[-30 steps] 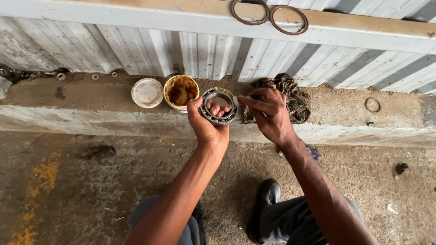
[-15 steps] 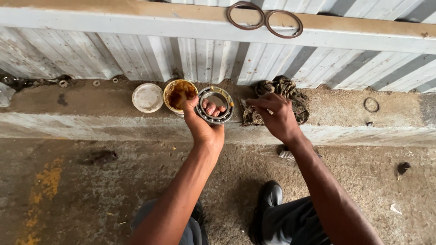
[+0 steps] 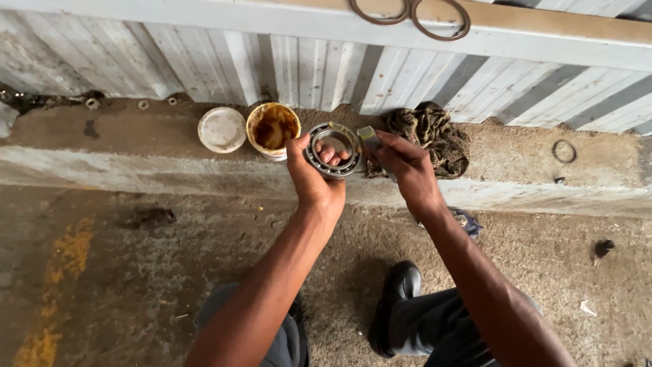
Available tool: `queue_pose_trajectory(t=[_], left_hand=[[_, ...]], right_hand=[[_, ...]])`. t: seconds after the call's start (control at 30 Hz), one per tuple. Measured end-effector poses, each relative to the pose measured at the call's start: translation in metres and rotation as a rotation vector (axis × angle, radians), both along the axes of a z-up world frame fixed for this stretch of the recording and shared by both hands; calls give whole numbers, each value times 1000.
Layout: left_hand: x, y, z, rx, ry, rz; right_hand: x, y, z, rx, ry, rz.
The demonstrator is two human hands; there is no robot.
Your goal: Greasing a metal ball bearing by hand using grease from a container and a small tool.
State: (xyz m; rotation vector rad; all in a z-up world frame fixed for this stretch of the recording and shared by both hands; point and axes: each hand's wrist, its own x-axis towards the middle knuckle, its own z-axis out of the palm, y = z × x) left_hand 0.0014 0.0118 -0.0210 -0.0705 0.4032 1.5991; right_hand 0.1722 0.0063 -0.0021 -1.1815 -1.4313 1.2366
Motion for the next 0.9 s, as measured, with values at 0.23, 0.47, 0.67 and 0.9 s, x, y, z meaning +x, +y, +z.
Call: queue_pose_trajectory(t=[0.23,0.47,0.67,0.9], left_hand=[[-2,1,2,26,-45,15],[-11,4,-2,-10,-49,62],[-13,7,2,-15,91,118],[1,4,10,59,366,40]], right_hand=[[-11,-5,-7,236,-235,-9],[-5,3,-5,782,-798,-1],[11,8,-3,824,-971,47],[11,7,-3,748,-715,-87]])
